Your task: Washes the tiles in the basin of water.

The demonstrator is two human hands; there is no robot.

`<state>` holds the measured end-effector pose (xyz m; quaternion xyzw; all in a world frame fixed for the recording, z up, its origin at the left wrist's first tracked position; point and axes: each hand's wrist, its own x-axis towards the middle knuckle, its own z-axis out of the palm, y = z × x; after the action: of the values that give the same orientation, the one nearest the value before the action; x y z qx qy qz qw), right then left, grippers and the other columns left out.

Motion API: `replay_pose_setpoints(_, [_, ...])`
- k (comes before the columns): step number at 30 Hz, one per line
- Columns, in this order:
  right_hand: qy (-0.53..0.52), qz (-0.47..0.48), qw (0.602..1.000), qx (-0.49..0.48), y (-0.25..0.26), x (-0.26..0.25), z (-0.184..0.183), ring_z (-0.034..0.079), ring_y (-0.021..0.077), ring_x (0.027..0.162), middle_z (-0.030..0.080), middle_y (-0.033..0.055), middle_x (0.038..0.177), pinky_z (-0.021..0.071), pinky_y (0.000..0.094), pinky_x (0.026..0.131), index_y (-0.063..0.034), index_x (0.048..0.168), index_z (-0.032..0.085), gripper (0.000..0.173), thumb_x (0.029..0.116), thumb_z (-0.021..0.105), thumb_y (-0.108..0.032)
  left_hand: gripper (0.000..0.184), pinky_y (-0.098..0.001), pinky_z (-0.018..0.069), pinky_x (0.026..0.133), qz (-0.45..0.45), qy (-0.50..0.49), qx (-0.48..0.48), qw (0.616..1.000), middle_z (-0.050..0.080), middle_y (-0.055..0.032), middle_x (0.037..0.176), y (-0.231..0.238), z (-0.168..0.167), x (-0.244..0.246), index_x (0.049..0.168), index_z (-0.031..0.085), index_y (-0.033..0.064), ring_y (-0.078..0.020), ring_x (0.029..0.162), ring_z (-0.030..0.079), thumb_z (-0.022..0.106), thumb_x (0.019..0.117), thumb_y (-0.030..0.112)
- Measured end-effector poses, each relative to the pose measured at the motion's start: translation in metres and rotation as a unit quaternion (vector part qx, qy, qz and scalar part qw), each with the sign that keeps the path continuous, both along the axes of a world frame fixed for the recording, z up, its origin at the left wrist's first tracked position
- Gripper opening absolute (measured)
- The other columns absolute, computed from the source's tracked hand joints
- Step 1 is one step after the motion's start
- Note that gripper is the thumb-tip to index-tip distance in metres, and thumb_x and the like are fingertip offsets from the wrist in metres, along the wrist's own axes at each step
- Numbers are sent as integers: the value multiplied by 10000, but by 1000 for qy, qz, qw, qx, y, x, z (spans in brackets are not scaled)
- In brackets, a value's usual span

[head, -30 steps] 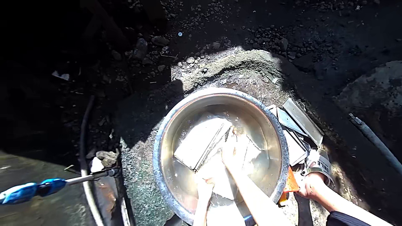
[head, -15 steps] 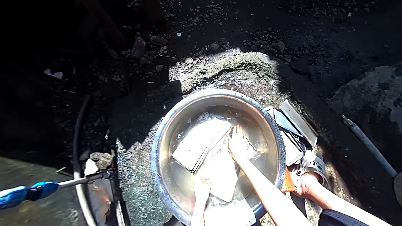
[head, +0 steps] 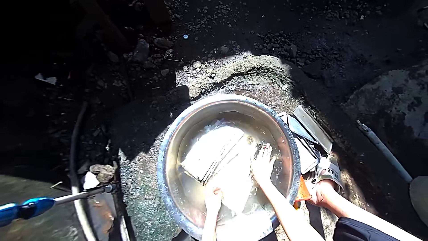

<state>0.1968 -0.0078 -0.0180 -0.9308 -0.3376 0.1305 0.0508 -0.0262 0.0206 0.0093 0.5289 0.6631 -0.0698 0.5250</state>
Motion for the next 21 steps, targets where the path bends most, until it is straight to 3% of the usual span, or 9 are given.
replay_pose_setpoints(4, [28, -28, 999, -14, -2, -16, 8, 153, 357, 1579, 159, 242, 1688, 129, 607, 1246, 55, 1584, 269, 823, 985, 507, -458, 321, -530, 455, 1058, 8, 0, 2, 1000, 684, -257, 1193, -2, -5, -2, 1210, 687, -46, -377, 1170, 637, 719, 914, 77])
replay_pose_setpoints(6, [70, -23, 997, -25, -22, -54, 14, 155, 352, 1580, 173, 232, 1687, 147, 595, 1247, 47, 1575, 307, 832, 983, 539, -490, 307, -513, 481, 1027, 24, -16, 2, 1000, 703, -241, 1143, -5, -10, -3, 1185, 699, -44, -356, 1118, 661, 737, 898, 59])
replay_pose_setpoints(9, [118, -8, 989, -83, -36, -84, 17, 181, 336, 1576, 191, 205, 1691, 146, 577, 1251, 10, 1601, 264, 844, 971, 532, -483, 320, -505, 480, 1043, 32, -22, 4, 999, 700, -247, 1167, -6, -17, -4, 1210, 689, -50, -358, 1138, 660, 727, 915, 68])
replay_pose_setpoints(12, [82, 5, 995, -56, -28, -57, 8, 247, 362, 1553, 256, 217, 1668, 149, 609, 1241, 7, 1592, 299, 815, 989, 510, -500, 334, -507, 469, 1043, 9, -7, 10, 1000, 688, -257, 1175, -3, -14, -6, 1217, 680, -59, -362, 1146, 646, 726, 919, 84])
replay_pose_setpoints(14, [29, 1, 1000, -12, -10, -17, 2, 257, 363, 1550, 242, 216, 1673, 162, 614, 1231, 19, 1597, 272, 831, 967, 534, -455, 347, -510, 465, 1064, 3, -6, 15, 1000, 679, -259, 1196, -3, -12, -5, 1220, 669, -63, -368, 1171, 639, 732, 915, 90])
replay_pose_setpoints(17, [17, -9, 1000, 6, 10, 17, -2, 201, 334, 1572, 196, 208, 1689, 164, 620, 1231, 18, 1610, 217, 806, 1014, 453, -471, 335, -511, 455, 1064, 5, 3, 5, 1000, 675, -261, 1205, -4, -10, -4, 1220, 667, -68, -370, 1178, 632, 711, 932, 97])
replay_pose_setpoints(19, [20, -28, 999, -3, 12, 5, 0, 201, 349, 1570, 190, 230, 1684, 199, 590, 1231, 34, 1607, 207, 810, 1007, 485, -434, 337, -527, 457, 1055, 8, 5, 1, 1000, 674, -264, 1198, -4, -9, -2, 1218, 673, -57, -379, 1173, 630, 719, 915, 82])
replay_pose_setpoints(21, [69, -18, 997, -37, 0, -30, 5, 131, 338, 1586, 108, 229, 1700, 178, 562, 1250, 40, 1608, 191, 845, 966, 577, -352, 352, -521, 456, 1067, 7, -4, 10, 1000, 680, -262, 1199, -5, -10, -3, 1213, 682, -53, -380, 1182, 632, 751, 910, 112])
